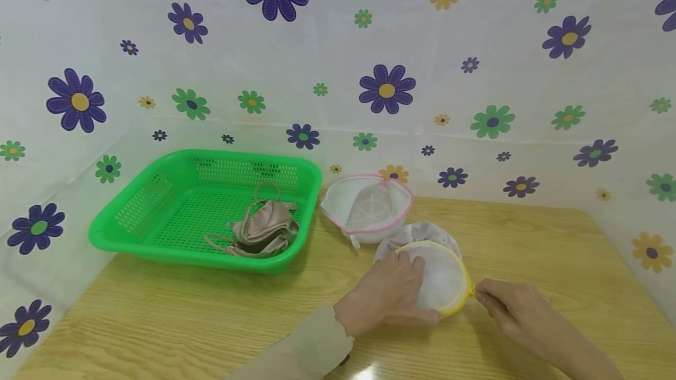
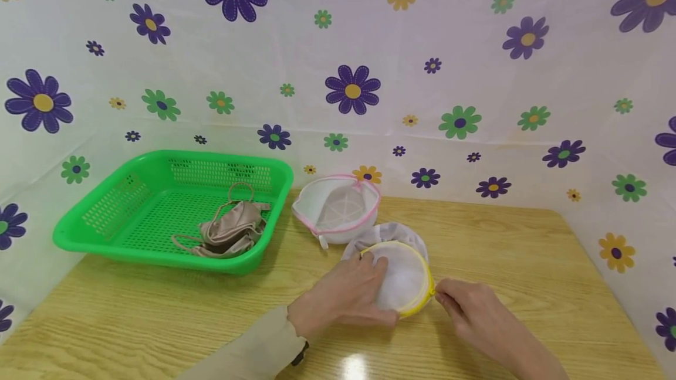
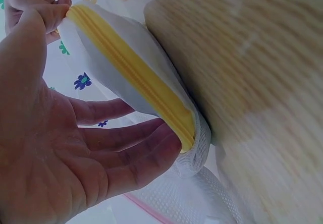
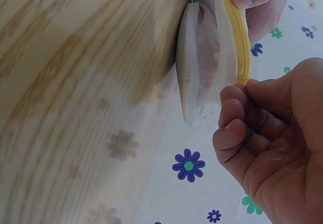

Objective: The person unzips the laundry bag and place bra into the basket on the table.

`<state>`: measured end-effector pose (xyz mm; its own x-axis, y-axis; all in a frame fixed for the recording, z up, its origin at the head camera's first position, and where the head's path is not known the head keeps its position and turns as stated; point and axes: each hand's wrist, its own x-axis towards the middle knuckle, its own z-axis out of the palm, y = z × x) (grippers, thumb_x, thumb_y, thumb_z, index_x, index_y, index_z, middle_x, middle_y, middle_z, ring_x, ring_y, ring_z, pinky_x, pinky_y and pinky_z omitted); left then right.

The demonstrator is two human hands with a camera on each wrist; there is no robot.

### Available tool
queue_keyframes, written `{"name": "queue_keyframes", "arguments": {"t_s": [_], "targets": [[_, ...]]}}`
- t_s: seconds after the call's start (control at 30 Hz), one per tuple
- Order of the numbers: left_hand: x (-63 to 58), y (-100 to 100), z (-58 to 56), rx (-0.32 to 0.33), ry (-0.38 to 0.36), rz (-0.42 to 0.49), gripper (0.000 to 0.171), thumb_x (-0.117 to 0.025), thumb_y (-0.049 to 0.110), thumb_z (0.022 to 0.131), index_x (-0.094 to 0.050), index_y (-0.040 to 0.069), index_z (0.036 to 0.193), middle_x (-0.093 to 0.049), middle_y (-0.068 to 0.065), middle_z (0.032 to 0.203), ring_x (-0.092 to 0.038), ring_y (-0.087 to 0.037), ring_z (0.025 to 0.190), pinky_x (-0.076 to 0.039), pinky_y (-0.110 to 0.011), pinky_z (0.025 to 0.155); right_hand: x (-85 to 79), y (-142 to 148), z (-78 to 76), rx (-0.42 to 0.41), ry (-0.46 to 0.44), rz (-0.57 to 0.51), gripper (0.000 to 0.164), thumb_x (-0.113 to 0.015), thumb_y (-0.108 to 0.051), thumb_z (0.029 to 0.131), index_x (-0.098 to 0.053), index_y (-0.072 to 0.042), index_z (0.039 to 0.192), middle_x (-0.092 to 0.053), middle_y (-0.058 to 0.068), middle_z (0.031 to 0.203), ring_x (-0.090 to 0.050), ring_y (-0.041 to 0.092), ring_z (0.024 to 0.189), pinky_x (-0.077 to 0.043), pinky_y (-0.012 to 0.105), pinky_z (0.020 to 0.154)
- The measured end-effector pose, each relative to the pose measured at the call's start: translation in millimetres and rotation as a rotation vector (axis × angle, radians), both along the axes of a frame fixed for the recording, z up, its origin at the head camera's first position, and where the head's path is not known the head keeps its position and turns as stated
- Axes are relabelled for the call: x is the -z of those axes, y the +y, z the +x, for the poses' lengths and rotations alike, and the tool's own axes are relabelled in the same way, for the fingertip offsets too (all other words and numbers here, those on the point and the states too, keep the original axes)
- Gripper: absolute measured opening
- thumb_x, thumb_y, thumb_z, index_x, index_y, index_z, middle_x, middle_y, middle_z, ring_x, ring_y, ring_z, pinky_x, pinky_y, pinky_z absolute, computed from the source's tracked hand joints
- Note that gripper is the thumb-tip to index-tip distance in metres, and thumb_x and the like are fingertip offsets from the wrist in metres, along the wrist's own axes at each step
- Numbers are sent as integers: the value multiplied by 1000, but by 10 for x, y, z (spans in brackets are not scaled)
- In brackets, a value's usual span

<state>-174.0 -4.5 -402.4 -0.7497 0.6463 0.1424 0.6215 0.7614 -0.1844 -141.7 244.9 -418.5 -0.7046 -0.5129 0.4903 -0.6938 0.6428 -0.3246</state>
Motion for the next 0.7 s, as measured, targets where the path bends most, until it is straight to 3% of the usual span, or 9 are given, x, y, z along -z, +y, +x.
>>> {"name": "queue_keyframes", "arguments": {"t_s": [0.43, 0.7], "targets": [[-3, -1, -7, -2, 5, 9, 62, -58, 74, 79, -58, 14, 93, -61, 1, 80, -53, -11, 69, -42, -23, 61, 22, 8, 2, -20, -12, -4, 34, -73, 15, 80, -63, -18, 86, -43, -23, 69, -31, -13, 60, -31, 8, 49], [4, 3, -21, 0, -3, 19, 64, -58, 75, 79, -58, 13, 93, -62, 1, 82, -58, -13, 73, -51, -27, 71, 31, 10, 12, -24, -21, 1, 32, -72, 14, 81, -64, -17, 86, -45, -22, 70, -33, -13, 62, -33, 10, 49]]}}
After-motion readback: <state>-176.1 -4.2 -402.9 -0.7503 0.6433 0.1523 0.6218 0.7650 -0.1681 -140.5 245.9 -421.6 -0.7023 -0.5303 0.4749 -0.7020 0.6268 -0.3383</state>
